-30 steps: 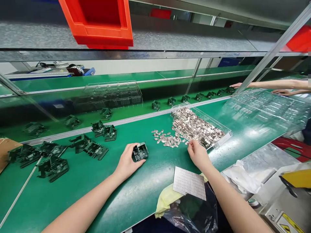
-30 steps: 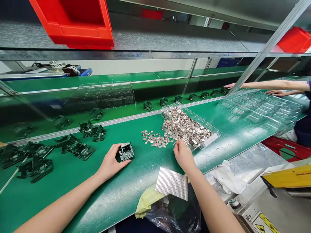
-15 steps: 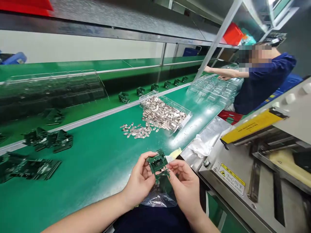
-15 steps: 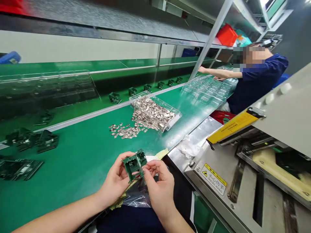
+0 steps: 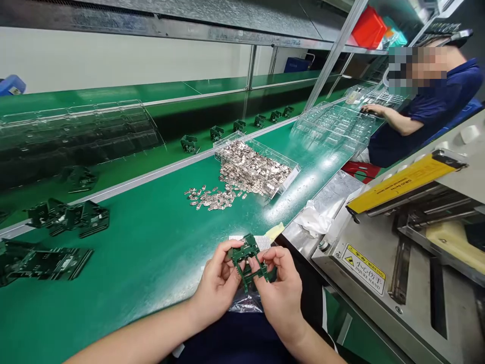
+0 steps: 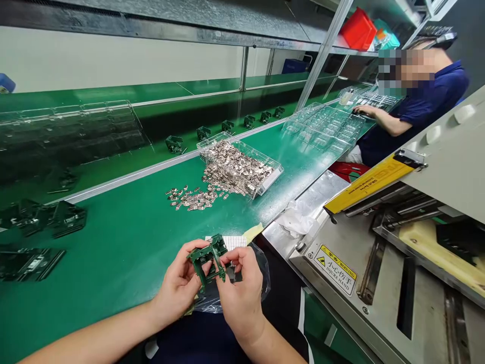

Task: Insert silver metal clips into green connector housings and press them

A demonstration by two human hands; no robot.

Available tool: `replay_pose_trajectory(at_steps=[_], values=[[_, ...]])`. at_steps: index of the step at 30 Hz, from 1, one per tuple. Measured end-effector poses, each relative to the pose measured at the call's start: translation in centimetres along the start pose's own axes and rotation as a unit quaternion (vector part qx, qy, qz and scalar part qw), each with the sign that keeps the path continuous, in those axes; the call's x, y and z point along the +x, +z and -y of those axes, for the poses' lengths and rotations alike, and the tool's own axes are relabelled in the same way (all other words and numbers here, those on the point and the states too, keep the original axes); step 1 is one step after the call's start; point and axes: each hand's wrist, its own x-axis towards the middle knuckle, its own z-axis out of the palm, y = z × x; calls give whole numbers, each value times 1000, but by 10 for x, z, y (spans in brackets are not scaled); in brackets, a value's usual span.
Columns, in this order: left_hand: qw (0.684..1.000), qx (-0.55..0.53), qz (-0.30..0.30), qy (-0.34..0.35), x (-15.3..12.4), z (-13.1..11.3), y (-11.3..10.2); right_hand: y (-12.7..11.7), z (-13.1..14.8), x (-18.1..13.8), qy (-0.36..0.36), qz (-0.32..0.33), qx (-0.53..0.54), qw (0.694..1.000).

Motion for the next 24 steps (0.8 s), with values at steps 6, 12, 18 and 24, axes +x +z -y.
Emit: replay_pose_trajectory(at_steps=[6, 12, 18, 24], values=[[999, 15, -35, -2, 0, -2, 2, 1, 2, 0, -7, -23, 48, 999], [998, 38, -47, -2, -5, 0, 5, 1, 15, 6, 127, 25, 218, 967], [997, 33, -67, -8, -6, 2, 9, -3, 16, 3, 144, 53, 253, 955], [998, 35, -58, -12, -8, 3, 11, -7, 9, -4, 92, 51, 203, 974]])
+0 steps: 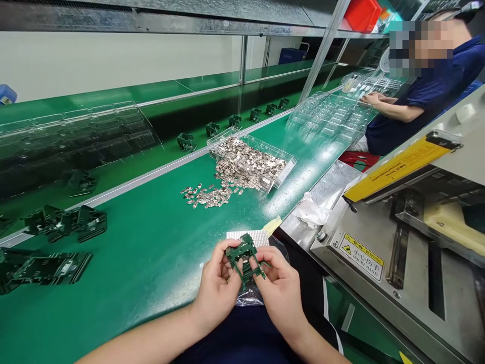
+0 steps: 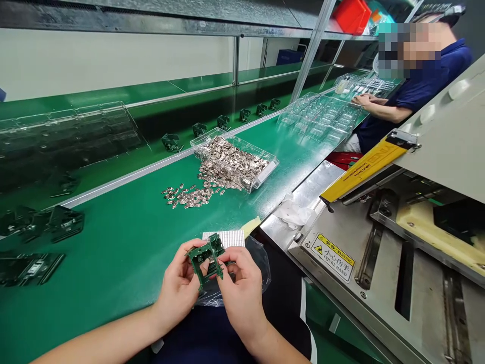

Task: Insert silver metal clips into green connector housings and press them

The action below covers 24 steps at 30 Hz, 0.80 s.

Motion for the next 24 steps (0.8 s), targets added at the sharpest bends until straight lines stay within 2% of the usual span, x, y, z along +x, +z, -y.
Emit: replay_pose_trajectory(at_steps=[6, 12, 16, 19, 24], values=[[999, 30, 19, 22, -3, 2, 0, 2, -3, -4, -20, -27, 20, 999], [998, 42, 37, 35, -7, 5, 0, -2, -4, -6, -28, -19, -58, 998], [998, 42, 47, 24, -8, 7, -1, -1, -5, -5, -44, -34, -70, 996], [998, 35, 48, 17, -8, 7, 0, 2, -4, -5, -44, -53, -55, 996], [999, 35, 30, 21, -6, 7, 1, 8, 0, -4, 4, -64, 27, 998]])
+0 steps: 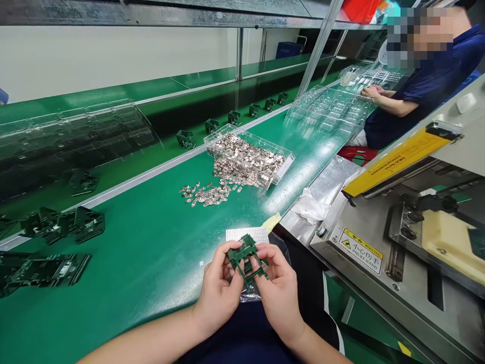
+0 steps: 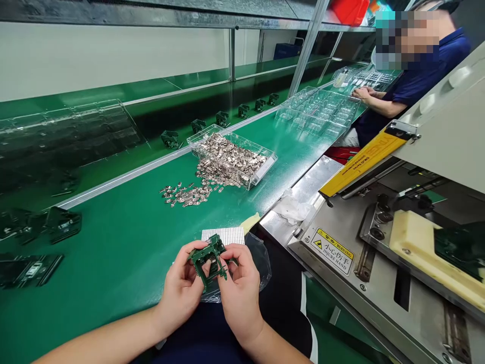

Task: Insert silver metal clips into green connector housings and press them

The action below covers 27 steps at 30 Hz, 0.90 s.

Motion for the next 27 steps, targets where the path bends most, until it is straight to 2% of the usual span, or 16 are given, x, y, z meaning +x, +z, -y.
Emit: replay_pose_trajectory(at_steps=[9, 14, 20, 23, 25, 27], values=[[1000, 4, -9, -11, 1, -2, 0, 1, -9, -3, 85, -1, 123, 989], [1000, 10, -8, -5, 1, -6, 2, 0, -9, -7, 118, -18, 154, 981], [1000, 10, -6, -10, -2, -9, 3, 2, -7, -13, 138, -42, 172, 975], [999, -17, 11, -36, -4, -8, 4, 1, -5, -14, 146, -43, 190, 970], [997, -42, 28, -55, -2, -9, 4, -4, -5, -14, 143, -32, 183, 972], [997, -57, 15, -55, 7, -11, 3, -14, -8, -15, 127, -34, 153, 979]])
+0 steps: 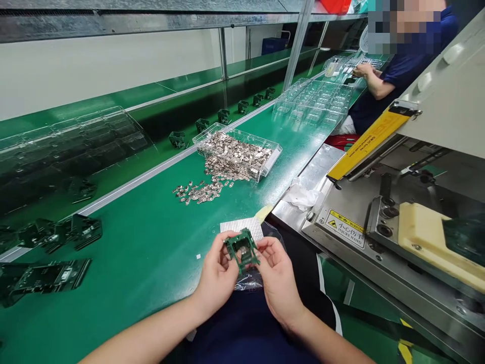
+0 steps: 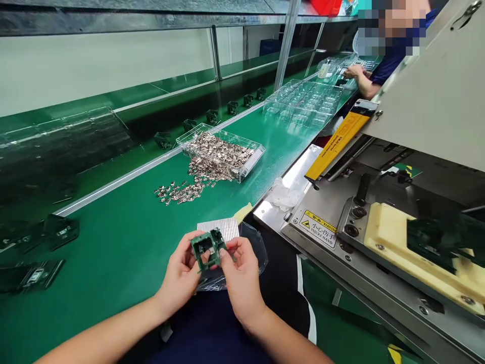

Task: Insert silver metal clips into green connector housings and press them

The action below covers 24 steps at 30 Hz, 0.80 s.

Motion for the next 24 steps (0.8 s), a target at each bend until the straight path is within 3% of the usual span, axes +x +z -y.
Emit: replay_pose_trajectory(at_steps=[3, 6, 9, 15, 24], values=[[997, -8, -71, 37, 24, -3, 0, -22, -5, -1, -11, -22, -61, 998], [993, -52, -94, 53, 51, 2, 5, -36, -16, 1, 86, 0, -78, 993], [989, -92, -100, 59, 66, 11, 12, -32, -26, 9, 181, 36, -41, 982], [985, -110, -128, 48, 58, 25, 24, -15, -32, 26, 191, 65, -8, 979], [982, -154, -106, 25, 50, 33, 34, -29, -23, 39, 235, 168, -16, 957]])
